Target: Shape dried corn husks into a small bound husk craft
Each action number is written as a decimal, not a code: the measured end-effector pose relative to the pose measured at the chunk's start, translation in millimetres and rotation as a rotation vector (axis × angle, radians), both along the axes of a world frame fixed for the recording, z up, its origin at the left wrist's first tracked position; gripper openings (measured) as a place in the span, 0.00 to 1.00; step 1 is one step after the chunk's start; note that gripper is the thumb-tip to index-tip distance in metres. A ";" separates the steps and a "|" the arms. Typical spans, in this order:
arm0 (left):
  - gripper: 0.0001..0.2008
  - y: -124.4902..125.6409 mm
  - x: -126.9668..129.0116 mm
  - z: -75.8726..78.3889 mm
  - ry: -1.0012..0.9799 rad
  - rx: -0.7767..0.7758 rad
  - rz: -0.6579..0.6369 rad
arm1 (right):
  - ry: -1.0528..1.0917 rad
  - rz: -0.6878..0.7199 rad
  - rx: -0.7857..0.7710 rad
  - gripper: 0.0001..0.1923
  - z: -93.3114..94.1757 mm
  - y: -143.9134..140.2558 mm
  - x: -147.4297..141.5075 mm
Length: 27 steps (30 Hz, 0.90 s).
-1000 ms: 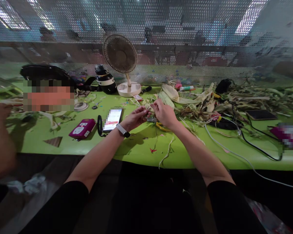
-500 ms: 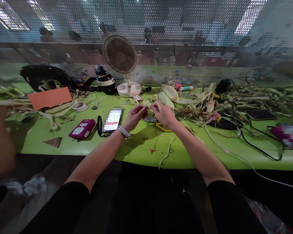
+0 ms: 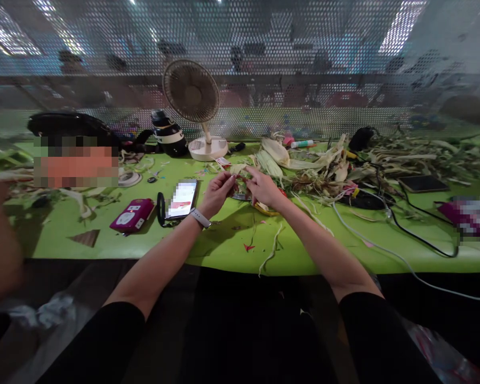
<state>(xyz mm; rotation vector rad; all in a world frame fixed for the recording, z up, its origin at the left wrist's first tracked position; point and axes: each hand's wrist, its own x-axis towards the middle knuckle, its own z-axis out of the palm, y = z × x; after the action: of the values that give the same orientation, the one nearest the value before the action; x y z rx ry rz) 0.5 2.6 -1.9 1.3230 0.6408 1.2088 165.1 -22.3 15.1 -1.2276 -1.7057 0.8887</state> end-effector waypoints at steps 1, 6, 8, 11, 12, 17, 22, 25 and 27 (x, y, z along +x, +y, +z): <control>0.15 0.5 -0.2 -0.5 0.002 -0.002 0.004 | 0.018 -0.001 0.009 0.23 -0.5 -0.2 -0.4; 0.17 0.9 -1.7 0.1 0.006 -0.035 -0.007 | -0.024 -0.046 0.111 0.27 2.6 -7.2 -3.9; 0.17 0.0 -2.3 1.2 0.029 -0.027 -0.013 | -0.040 -0.049 0.122 0.28 4.4 -9.5 -5.0; 0.17 -0.6 -1.7 1.3 0.035 -0.040 0.020 | -0.019 -0.065 0.109 0.30 5.0 -9.8 -5.3; 0.17 -0.4 -1.1 0.7 0.023 -0.048 0.037 | -0.001 -0.070 0.105 0.31 4.7 -9.3 -5.1; 0.16 3.6 1.0 -4.5 0.002 0.003 0.071 | 0.071 -0.064 0.076 0.35 3.4 -6.4 -4.8; 0.19 3.7 -0.4 -5.5 0.069 0.064 -0.001 | 0.223 -0.046 -0.096 0.33 4.5 -6.2 -9.8; 0.22 1.2 0.9 -4.6 0.093 0.086 -0.082 | 0.353 -0.103 -0.079 0.30 1.4 -6.5 -15.1; 0.23 0.0 2.6 -4.1 0.071 0.076 -0.068 | 0.420 -0.170 -0.029 0.27 -1.6 -6.4 -18.5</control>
<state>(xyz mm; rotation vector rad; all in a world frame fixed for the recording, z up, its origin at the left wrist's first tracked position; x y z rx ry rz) 3.1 2.5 -5.9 1.4454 0.6000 1.1445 146.6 -28.7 13.5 -1.0941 -1.2413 0.9889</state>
